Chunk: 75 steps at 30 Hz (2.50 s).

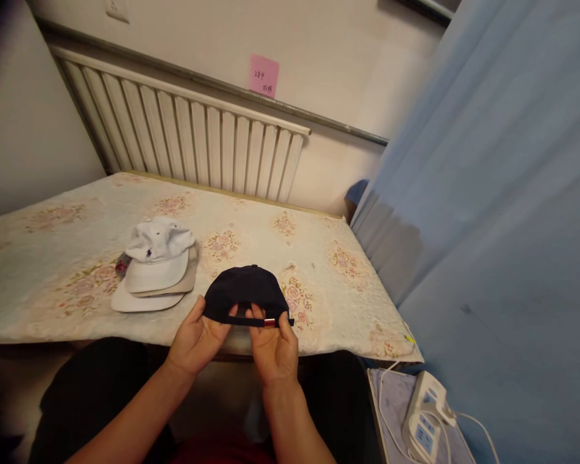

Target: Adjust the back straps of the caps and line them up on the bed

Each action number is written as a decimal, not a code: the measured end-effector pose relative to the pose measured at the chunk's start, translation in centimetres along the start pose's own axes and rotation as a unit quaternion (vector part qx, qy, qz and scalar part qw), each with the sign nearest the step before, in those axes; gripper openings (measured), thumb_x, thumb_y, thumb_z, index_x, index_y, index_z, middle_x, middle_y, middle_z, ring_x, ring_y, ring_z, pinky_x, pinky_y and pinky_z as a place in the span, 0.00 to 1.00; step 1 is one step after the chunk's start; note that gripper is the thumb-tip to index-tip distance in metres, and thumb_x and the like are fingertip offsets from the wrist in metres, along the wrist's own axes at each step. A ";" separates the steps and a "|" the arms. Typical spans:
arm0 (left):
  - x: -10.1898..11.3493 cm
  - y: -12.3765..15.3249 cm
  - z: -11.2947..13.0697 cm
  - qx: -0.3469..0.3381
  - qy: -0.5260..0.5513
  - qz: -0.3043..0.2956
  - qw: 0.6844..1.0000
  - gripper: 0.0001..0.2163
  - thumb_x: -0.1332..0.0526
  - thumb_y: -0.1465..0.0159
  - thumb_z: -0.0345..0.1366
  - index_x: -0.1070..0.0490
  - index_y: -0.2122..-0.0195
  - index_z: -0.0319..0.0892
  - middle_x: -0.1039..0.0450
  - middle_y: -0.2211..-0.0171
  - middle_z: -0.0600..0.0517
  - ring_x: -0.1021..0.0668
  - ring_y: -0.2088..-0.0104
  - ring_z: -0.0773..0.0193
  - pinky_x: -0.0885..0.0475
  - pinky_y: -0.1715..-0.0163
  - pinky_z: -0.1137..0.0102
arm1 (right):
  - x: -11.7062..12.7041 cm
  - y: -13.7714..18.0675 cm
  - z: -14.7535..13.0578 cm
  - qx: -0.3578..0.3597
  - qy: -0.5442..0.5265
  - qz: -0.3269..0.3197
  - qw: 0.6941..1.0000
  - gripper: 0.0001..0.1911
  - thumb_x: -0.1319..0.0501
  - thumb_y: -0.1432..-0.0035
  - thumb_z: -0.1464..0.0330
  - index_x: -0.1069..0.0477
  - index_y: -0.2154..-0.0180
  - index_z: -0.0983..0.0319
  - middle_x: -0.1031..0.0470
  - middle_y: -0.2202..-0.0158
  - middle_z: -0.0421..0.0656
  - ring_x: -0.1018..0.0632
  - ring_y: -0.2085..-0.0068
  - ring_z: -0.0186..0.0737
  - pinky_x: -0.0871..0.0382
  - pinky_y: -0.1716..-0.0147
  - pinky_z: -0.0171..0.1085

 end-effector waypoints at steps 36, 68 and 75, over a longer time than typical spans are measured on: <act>-1.8 -1.2 0.0 0.026 -0.031 -0.028 0.999 0.17 0.54 0.32 0.38 0.34 0.46 0.42 0.25 0.54 0.45 0.25 0.51 0.54 0.32 0.49 0.51 | -1.3 -0.5 0.1 0.024 0.005 -0.064 0.998 0.17 0.43 0.41 0.61 0.32 0.50 0.55 0.29 0.47 0.43 0.30 0.45 0.42 0.43 0.42 0.51; 5.6 2.9 2.9 -0.041 -0.657 0.178 0.731 0.13 0.39 0.44 0.46 0.33 0.70 0.40 0.31 0.77 0.54 0.27 0.75 0.64 0.32 0.70 0.69 | -2.7 -1.2 -1.9 0.033 0.029 -0.066 0.997 0.12 0.45 0.40 0.63 0.27 0.58 0.57 0.25 0.51 0.39 0.28 0.46 0.45 0.41 0.44 0.51; 5.5 1.6 5.2 -0.256 -0.807 0.189 0.497 0.20 0.40 0.46 0.45 0.35 0.55 0.39 0.32 0.56 0.44 0.28 0.56 0.54 0.32 0.56 0.61 | -2.6 -1.1 -1.8 0.023 0.019 -0.049 0.998 0.11 0.44 0.41 0.63 0.27 0.59 0.58 0.24 0.53 0.41 0.27 0.47 0.45 0.40 0.44 0.50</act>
Point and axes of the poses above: each hand's wrist, its own y-axis away from the middle knuckle, its own x-axis out of the back of the hand, z = x × y, the point moved 5 cm from there along -y, towards the middle knuckle
